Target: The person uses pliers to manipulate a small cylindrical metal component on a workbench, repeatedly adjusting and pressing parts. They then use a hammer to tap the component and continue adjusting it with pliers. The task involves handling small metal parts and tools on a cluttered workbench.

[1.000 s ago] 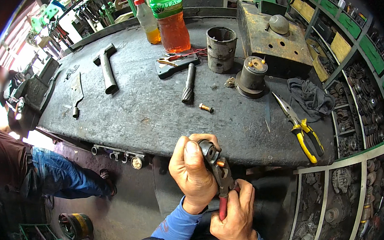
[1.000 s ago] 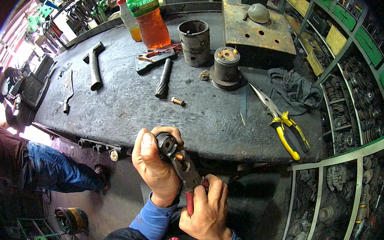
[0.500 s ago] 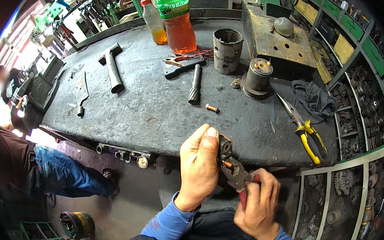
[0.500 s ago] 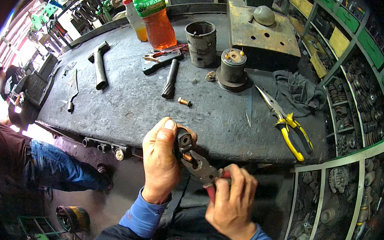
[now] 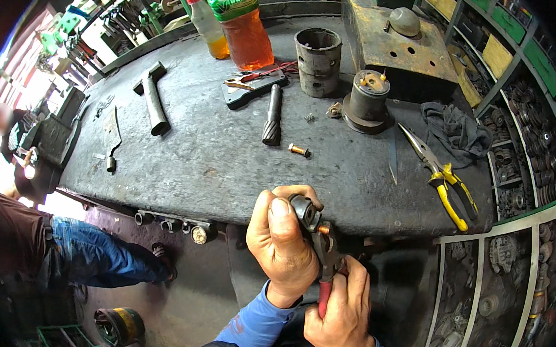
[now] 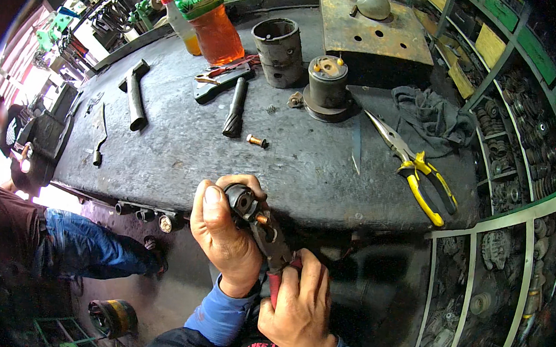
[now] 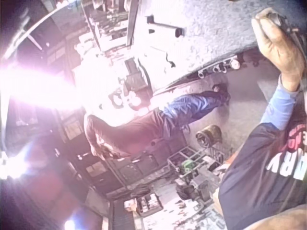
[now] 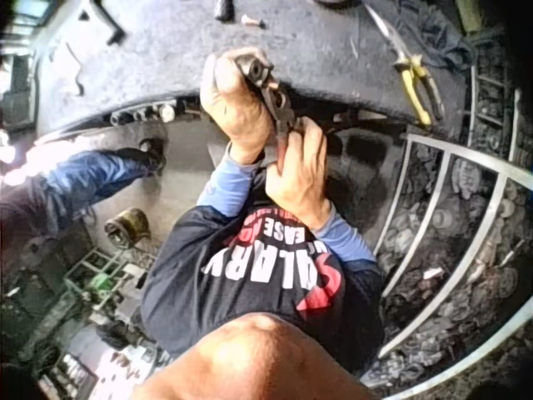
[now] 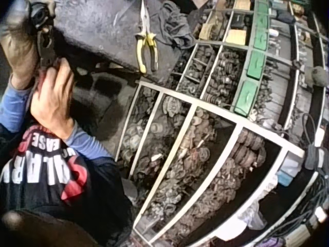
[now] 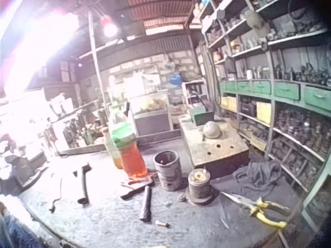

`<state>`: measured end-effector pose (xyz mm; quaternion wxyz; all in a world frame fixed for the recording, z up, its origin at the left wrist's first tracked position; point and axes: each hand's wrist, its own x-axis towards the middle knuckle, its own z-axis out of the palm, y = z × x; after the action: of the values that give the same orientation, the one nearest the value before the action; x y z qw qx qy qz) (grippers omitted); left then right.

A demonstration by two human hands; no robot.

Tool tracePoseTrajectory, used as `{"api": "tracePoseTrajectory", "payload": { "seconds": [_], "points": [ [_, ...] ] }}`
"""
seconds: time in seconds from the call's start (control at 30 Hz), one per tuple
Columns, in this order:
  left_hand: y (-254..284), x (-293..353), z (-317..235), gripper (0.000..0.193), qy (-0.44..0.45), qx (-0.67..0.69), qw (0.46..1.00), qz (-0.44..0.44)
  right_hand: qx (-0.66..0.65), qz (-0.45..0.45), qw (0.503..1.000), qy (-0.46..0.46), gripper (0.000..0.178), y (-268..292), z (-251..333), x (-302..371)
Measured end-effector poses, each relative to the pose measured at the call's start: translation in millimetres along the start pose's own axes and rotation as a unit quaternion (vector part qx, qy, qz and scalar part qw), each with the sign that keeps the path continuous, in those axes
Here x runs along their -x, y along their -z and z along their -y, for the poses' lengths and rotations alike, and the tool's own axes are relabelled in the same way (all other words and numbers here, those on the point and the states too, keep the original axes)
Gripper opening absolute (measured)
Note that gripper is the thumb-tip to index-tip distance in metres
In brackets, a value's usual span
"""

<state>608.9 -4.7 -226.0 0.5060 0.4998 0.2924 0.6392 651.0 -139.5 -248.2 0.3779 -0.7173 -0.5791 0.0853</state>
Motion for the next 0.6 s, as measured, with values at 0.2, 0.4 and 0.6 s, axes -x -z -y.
{"api": "tracePoseTrajectory", "payload": {
  "seconds": [0.2,0.4,0.6],
  "points": [
    [6,-7,-5,0.044,0.053,-0.03,0.998,0.026,-0.013,-0.01,1.0,0.007,0.033,-5,-10,-5],
    [25,-22,-12,0.035,0.174,-0.076,0.972,0.135,0.191,-0.044,0.968,0.157,0.02,28,-48,-22],
    [15,-21,-8,0.039,0.14,-0.055,0.979,0.136,0.177,-0.037,0.974,0.134,0.025,37,-50,-27]
  ]
}}
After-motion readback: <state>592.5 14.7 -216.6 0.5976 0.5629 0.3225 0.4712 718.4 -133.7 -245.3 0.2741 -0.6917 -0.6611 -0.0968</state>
